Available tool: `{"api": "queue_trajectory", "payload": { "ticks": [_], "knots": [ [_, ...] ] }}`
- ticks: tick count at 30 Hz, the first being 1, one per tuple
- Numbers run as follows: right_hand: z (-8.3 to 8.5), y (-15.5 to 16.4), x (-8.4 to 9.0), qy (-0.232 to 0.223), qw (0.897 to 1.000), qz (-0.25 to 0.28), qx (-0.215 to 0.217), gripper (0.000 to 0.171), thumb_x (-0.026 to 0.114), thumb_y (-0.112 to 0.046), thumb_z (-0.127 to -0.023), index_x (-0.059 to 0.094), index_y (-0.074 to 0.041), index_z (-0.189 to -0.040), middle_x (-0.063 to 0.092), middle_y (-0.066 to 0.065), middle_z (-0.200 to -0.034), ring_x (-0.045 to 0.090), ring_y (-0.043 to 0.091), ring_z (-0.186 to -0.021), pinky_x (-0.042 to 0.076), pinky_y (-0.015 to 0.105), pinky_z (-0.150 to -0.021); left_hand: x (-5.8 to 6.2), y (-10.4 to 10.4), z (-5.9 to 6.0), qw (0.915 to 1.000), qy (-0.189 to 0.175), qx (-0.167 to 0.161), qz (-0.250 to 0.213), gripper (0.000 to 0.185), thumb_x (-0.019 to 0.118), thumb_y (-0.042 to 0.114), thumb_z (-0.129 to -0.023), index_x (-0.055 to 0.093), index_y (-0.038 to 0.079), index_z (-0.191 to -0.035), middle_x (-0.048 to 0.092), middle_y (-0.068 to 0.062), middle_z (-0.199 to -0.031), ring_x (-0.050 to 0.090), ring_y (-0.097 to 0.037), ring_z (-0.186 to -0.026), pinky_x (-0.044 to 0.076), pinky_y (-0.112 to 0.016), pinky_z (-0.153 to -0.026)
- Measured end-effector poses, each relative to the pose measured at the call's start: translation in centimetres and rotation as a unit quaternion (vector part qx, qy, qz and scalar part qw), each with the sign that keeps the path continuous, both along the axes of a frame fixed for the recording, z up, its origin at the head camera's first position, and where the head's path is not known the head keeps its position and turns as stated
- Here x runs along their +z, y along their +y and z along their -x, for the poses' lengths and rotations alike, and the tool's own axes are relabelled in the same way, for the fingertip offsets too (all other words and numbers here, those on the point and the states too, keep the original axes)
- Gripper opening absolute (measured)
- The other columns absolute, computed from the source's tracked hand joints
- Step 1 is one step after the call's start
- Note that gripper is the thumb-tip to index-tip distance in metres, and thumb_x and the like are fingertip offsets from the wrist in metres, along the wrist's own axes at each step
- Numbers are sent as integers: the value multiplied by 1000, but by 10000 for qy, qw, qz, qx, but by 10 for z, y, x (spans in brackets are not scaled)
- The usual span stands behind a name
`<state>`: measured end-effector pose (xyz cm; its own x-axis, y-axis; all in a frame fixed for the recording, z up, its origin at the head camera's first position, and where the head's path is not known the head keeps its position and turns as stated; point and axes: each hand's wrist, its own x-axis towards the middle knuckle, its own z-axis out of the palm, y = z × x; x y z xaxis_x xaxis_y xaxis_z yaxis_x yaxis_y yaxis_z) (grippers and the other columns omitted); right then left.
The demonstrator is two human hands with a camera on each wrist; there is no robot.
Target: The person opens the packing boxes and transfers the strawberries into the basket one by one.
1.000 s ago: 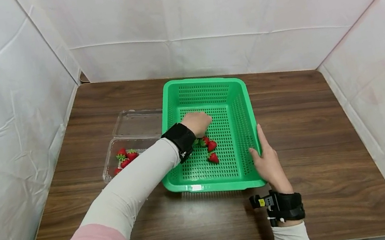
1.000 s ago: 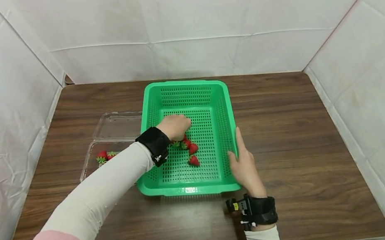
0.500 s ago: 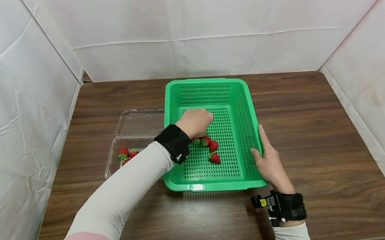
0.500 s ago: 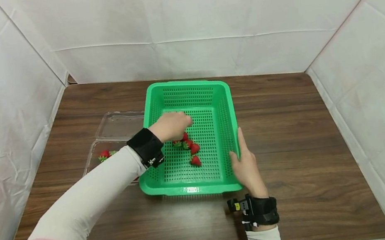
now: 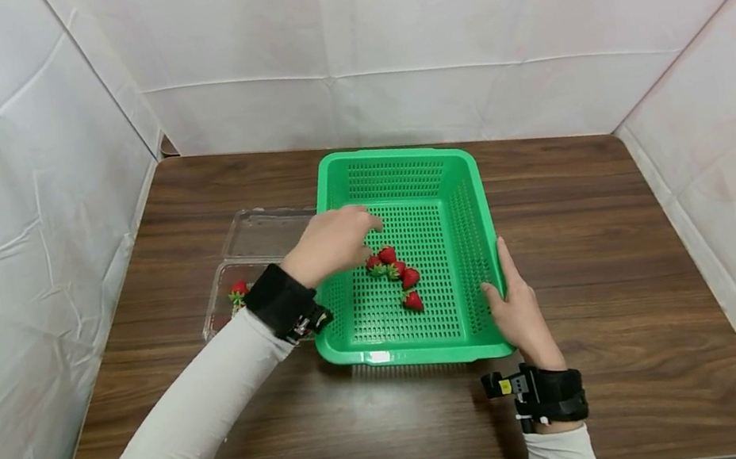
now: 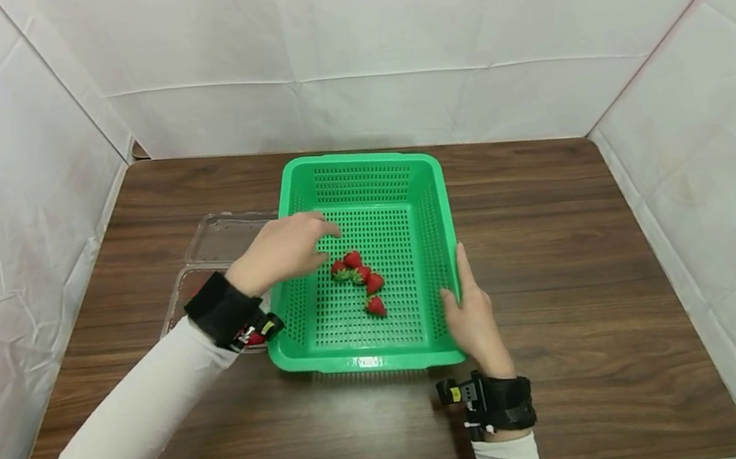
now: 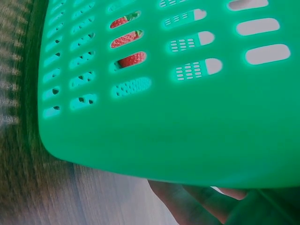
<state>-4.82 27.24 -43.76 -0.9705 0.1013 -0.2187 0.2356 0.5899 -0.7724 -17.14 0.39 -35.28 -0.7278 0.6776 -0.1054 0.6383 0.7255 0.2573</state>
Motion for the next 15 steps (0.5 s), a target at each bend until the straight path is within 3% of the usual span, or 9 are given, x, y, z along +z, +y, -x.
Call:
{"api": "queue_trajectory", "payload": {
  "ticks": [3, 9, 15],
  "knots": [
    [0, 0, 0, -37, 10000, 8, -28, 76, 39, -12, -104, -13, -41, -151, 13, 20, -161, 57, 43, -114, 46, 37, -70, 3, -17, -7, 9991, 265, 211, -268, 33, 58, 15, -96, 62, 19, -129, 59, -7, -130, 61, -20, -84, 27, -29, -54],
    [0, 0, 0, -138, 9998, 35, -121, 76, 39, -12, -104, -14, -44, -149, 14, 19, -161, 54, 43, -120, 47, 39, -74, 6, -49, -15, 9956, 275, 647, -615, 40, 61, 24, -96, 56, 17, -135, 55, -9, -136, 62, -21, -90, 38, -30, -60],
    [1, 0, -1, -111, 9999, -14, -66, 76, 39, -13, -104, -14, -43, -150, 15, 20, -161, 55, 42, -118, 47, 38, -74, 3, -73, -22, 9929, 267, 840, -794, 36, 61, 20, -96, 60, 13, -131, 58, -11, -129, 55, -17, -70, 29, -29, -53]
  ]
}}
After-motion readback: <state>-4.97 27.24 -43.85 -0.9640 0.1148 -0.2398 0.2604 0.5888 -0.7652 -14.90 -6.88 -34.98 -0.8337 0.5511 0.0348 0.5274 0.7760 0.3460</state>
